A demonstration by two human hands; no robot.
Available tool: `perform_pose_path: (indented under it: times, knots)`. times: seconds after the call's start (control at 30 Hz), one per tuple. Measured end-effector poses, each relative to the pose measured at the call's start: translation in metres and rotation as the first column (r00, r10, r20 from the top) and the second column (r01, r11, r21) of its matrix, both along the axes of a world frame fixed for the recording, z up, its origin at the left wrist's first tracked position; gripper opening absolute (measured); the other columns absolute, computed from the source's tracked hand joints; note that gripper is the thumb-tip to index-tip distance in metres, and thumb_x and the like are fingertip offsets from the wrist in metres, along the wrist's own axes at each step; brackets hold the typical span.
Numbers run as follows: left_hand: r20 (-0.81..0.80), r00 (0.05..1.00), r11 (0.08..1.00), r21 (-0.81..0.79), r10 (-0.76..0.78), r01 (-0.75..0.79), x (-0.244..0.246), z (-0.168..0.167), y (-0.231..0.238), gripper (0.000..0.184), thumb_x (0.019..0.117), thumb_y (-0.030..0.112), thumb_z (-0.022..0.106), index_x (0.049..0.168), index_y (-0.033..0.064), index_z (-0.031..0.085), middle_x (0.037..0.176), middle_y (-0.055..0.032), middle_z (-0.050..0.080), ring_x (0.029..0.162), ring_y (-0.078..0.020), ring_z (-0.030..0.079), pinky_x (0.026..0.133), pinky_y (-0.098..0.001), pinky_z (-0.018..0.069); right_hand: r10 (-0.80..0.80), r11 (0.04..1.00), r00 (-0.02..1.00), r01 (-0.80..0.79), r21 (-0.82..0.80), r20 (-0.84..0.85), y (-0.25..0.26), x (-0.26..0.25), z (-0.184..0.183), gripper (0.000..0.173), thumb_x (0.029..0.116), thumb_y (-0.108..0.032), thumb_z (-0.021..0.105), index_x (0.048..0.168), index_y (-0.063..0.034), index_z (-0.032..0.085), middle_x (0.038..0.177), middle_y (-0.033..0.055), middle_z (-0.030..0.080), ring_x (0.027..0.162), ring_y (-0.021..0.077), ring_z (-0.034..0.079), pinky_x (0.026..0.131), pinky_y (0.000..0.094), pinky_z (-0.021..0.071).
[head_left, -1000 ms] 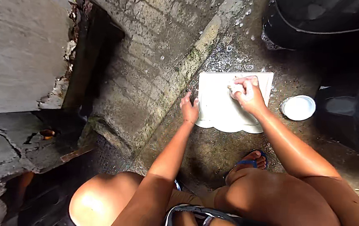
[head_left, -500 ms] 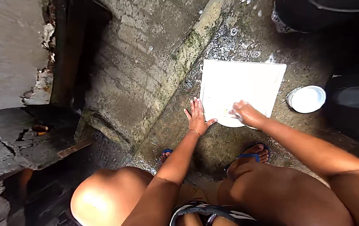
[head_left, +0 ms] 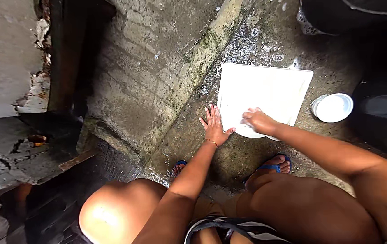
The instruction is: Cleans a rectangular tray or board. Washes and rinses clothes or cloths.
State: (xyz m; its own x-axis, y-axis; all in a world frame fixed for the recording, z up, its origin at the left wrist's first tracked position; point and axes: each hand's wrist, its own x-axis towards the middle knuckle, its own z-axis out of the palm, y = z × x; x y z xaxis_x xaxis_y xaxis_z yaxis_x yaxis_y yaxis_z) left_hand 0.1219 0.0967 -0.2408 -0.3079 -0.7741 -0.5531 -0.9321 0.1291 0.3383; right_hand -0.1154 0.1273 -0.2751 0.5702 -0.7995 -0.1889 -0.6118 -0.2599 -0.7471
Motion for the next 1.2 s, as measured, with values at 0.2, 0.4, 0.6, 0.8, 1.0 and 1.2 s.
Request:
perform_pose_path:
  times: [0.2, 0.4, 0.6, 0.8, 1.0, 1.2]
  knots:
    - [-0.028, 0.999, 1.000, -0.004, -0.030, 0.030, -0.001, 0.001, -0.004, 0.125, 0.0811, 0.058, 0.079, 0.164, 0.0014, 0.004, 0.172, -0.0161, -0.005, 0.158, -0.0374, -0.012, 0.118, -0.0736, -0.0059, -0.004, 0.998, 0.993, 0.011, 0.063, -0.120, 0.025, -0.042, 0.011, 0.015, 0.0899, 0.003, 0.069, 0.101, -0.0037, 0.078, 0.109, 0.0191, 0.071, 0.108, 0.0437, 0.064, 0.095, 0.0613, 0.0501]
    - [0.042, 0.998, 0.999, -0.001, -0.046, 0.046, -0.005, -0.001, -0.002, 0.129, 0.0804, 0.060, 0.078, 0.164, 0.0007, -0.001, 0.171, -0.0177, -0.012, 0.157, -0.0400, -0.016, 0.119, -0.0713, -0.0073, -0.015, 0.996, 0.999, 0.019, -0.084, 0.048, -0.016, 0.036, -0.009, 0.023, 0.0944, 0.005, 0.058, 0.106, -0.0039, 0.075, 0.113, 0.0192, 0.071, 0.116, 0.0432, 0.064, 0.102, 0.0615, 0.0488]
    - [0.045, 0.998, 0.998, 0.050, -0.041, 0.038, -0.007, 0.004, -0.004, 0.129, 0.0813, 0.058, 0.078, 0.163, -0.0013, -0.002, 0.171, -0.0196, -0.013, 0.157, -0.0376, -0.017, 0.120, -0.0701, -0.0084, -0.398, 0.917, 0.879, 0.368, -0.156, -0.261, -0.038, -0.045, -0.019, 0.038, 0.1063, -0.011, 0.045, 0.141, -0.0035, 0.060, 0.150, 0.0268, 0.050, 0.143, 0.0494, 0.042, 0.119, 0.0671, 0.0279]
    - [0.076, 0.996, 0.995, 0.096, -0.045, 0.037, -0.009, 0.003, -0.009, 0.130, 0.0828, 0.061, 0.075, 0.162, -0.0001, -0.007, 0.170, -0.0187, -0.018, 0.156, -0.0356, -0.021, 0.120, -0.0688, -0.0109, -0.106, 0.993, 0.993, 0.103, -0.056, -0.058, -0.001, 0.004, -0.016, 0.044, 0.1054, -0.024, 0.044, 0.144, -0.0109, 0.061, 0.152, 0.0144, 0.054, 0.149, 0.0383, 0.040, 0.123, 0.0660, 0.0200]
    - [0.088, 0.995, 0.994, 0.095, -0.054, 0.046, -0.008, 0.005, -0.008, 0.130, 0.0824, 0.059, 0.077, 0.162, -0.0005, -0.007, 0.170, -0.0188, -0.016, 0.156, -0.0356, -0.020, 0.119, -0.0701, -0.0104, -0.271, 0.962, 0.945, 0.258, -0.089, -0.185, -0.078, 0.006, -0.010, 0.042, 0.1094, -0.018, 0.038, 0.145, -0.0069, 0.057, 0.152, 0.0203, 0.053, 0.149, 0.0434, 0.037, 0.122, 0.0680, 0.0193]
    - [0.088, 0.995, 0.992, 0.125, -0.040, 0.029, -0.009, 0.004, -0.012, 0.126, 0.0846, 0.061, 0.073, 0.163, 0.0020, -0.006, 0.170, -0.0174, -0.017, 0.156, -0.0337, -0.021, 0.119, -0.0709, -0.0107, -0.064, 0.985, 0.998, 0.068, -0.158, 0.028, -0.066, 0.036, -0.007, 0.027, 0.0999, 0.003, 0.050, 0.115, 0.0006, 0.073, 0.125, 0.0212, 0.070, 0.120, 0.0453, 0.063, 0.103, 0.0620, 0.0472]
